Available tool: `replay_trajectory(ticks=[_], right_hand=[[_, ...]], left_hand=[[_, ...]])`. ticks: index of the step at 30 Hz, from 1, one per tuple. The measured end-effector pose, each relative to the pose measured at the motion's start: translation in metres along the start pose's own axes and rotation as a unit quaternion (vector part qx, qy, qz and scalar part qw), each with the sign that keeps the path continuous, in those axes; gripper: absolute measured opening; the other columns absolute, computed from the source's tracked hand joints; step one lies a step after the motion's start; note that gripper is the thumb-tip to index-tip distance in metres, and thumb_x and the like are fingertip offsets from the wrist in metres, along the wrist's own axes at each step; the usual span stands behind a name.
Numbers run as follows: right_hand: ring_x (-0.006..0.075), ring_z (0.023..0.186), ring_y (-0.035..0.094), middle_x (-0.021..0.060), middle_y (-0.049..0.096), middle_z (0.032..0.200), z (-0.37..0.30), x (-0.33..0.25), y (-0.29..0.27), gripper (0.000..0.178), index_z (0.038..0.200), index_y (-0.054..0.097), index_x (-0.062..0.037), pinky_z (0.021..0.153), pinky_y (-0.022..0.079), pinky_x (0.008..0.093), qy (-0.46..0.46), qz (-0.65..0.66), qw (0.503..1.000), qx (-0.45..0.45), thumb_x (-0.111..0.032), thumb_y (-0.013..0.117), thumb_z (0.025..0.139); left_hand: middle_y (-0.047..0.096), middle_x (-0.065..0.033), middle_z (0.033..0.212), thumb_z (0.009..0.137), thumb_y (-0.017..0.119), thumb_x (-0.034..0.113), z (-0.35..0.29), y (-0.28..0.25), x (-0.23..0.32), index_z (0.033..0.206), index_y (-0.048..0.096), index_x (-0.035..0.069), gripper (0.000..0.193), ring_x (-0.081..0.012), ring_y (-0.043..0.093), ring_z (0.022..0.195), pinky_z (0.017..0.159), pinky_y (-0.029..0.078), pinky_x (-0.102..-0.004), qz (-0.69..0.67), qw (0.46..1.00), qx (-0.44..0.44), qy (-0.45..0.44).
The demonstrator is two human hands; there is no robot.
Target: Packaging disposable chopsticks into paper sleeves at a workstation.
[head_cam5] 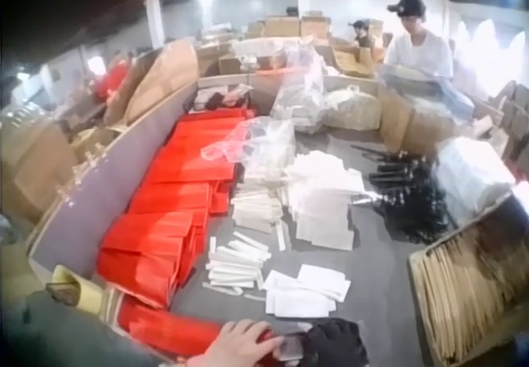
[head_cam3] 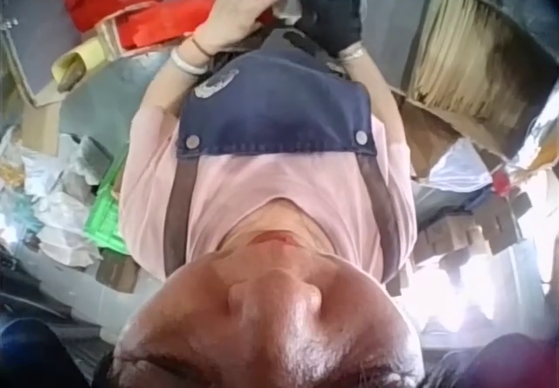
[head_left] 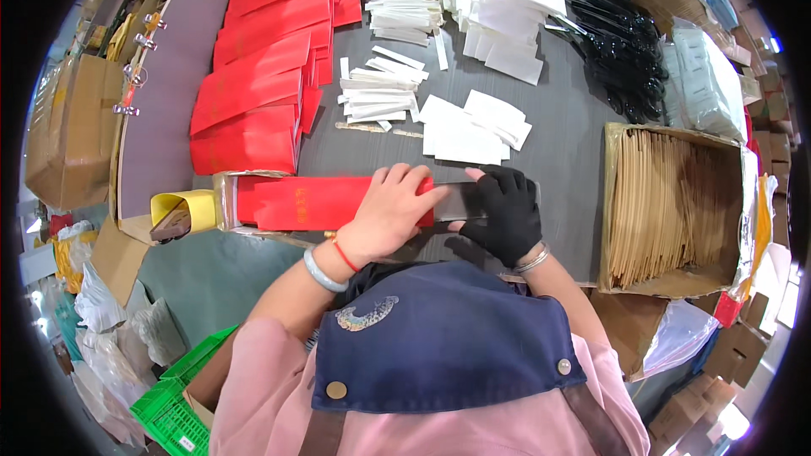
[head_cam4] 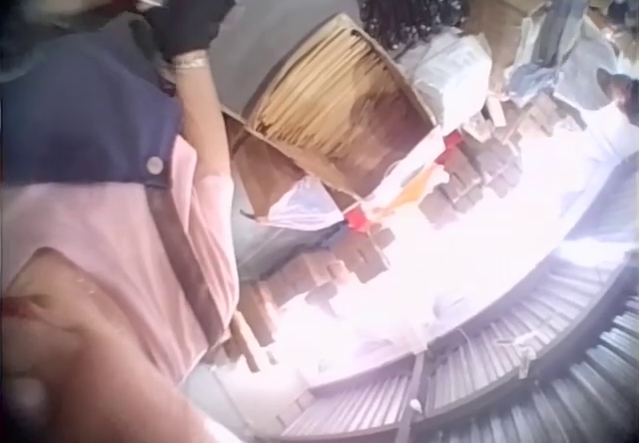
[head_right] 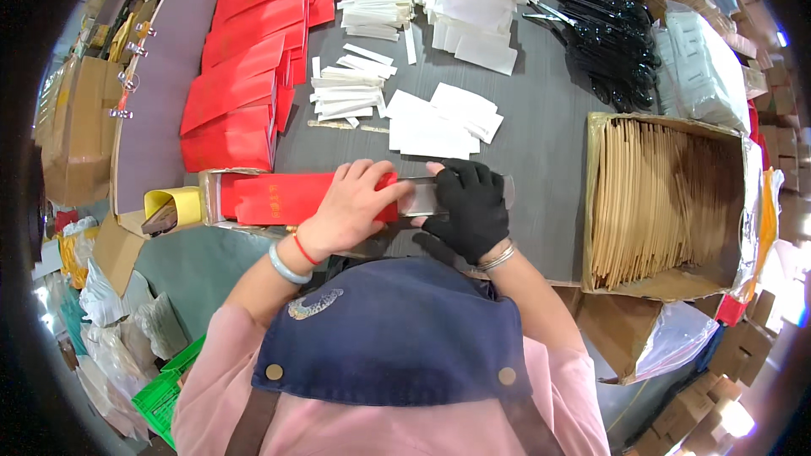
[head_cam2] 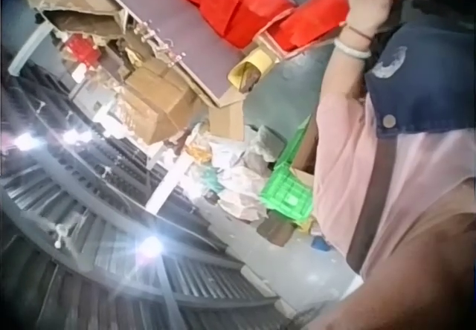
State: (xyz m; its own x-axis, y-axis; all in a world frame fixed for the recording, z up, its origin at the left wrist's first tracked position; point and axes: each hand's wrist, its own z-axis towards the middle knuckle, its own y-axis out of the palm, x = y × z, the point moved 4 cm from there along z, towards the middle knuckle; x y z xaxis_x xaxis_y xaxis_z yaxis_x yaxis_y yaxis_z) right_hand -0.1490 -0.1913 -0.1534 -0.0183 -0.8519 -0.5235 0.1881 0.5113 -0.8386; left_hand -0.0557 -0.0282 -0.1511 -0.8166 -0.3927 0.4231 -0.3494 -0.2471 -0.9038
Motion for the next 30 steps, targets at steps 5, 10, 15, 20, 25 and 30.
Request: replay_trajectory(ticks=[5, 10, 15, 20, 25, 30], right_hand=[[0.0302, 0.106, 0.055, 0.0099, 0.061, 0.110, -0.002, 0.012, -0.012, 0.066, 0.117, 0.058, -0.0106, 0.097, 0.037, 0.0440, 0.000, -0.041, 0.997, -0.070, -0.037, 0.084, 0.063], [0.0303, 0.102, 0.057, 0.0102, 0.061, 0.107, -0.004, 0.023, -0.050, 0.061, 0.116, 0.058, -0.0092, 0.091, 0.041, 0.0432, 0.092, -0.054, 0.994, 0.004, -0.031, 0.083, 0.065], [0.0286, 0.101, 0.057, 0.0083, 0.061, 0.105, -0.009, 0.010, -0.041, 0.062, 0.115, 0.059, -0.0092, 0.092, 0.039, 0.0422, 0.063, -0.087, 0.993, -0.042, -0.032, 0.083, 0.063], [0.0288, 0.099, 0.056, 0.0078, 0.061, 0.105, -0.009, 0.004, -0.038, 0.062, 0.114, 0.060, -0.0094, 0.093, 0.037, 0.0419, 0.041, -0.103, 0.991, -0.072, -0.034, 0.084, 0.062], [0.0286, 0.105, 0.055, 0.0073, 0.060, 0.108, -0.007, 0.002, -0.020, 0.063, 0.117, 0.059, -0.0095, 0.097, 0.035, 0.0451, 0.036, -0.084, 0.986, -0.137, -0.039, 0.082, 0.066], [0.0319, 0.107, 0.055, 0.0121, 0.060, 0.110, 0.016, -0.033, 0.039, 0.065, 0.119, 0.058, -0.0083, 0.093, 0.037, 0.0463, -0.043, 0.011, 0.994, -0.104, -0.047, 0.077, 0.070]], left_hand=[[0.054, -0.0108, 0.103, 0.066, 0.069, 0.009, 0.020, -0.043, -0.001, 0.087, 0.062, 0.013, 0.022, -0.0312, 0.052, 0.098, 0.082, 0.043, -0.0432, 0.031, 0.987, -0.148, 0.050], [0.055, -0.0156, 0.119, 0.063, 0.069, 0.005, 0.014, -0.108, -0.090, 0.087, 0.065, 0.009, 0.025, -0.0371, 0.050, 0.112, 0.093, 0.042, -0.0474, 0.171, 0.981, 0.085, 0.020], [0.046, -0.0172, 0.137, 0.068, 0.081, 0.033, -0.037, -0.023, -0.051, 0.126, 0.057, 0.007, 0.068, -0.0389, 0.037, 0.130, 0.110, 0.025, -0.0551, 0.054, 0.969, 0.123, -0.209], [0.040, -0.0185, 0.144, 0.065, 0.083, 0.047, -0.050, 0.012, -0.047, 0.139, 0.047, 0.005, 0.092, -0.0393, 0.027, 0.139, 0.115, 0.011, -0.0595, -0.004, 0.946, 0.075, -0.316], [0.041, -0.0201, 0.145, 0.067, 0.083, 0.047, -0.048, 0.009, -0.051, 0.139, 0.046, 0.001, 0.093, -0.0409, 0.027, 0.140, 0.116, 0.010, -0.0593, -0.062, 0.946, 0.079, -0.309], [0.043, -0.0190, 0.144, 0.069, 0.083, 0.041, -0.036, 0.000, -0.050, 0.137, 0.048, 0.001, 0.086, -0.0372, 0.034, 0.137, 0.115, 0.015, -0.0583, -0.076, 0.955, 0.066, -0.281]])
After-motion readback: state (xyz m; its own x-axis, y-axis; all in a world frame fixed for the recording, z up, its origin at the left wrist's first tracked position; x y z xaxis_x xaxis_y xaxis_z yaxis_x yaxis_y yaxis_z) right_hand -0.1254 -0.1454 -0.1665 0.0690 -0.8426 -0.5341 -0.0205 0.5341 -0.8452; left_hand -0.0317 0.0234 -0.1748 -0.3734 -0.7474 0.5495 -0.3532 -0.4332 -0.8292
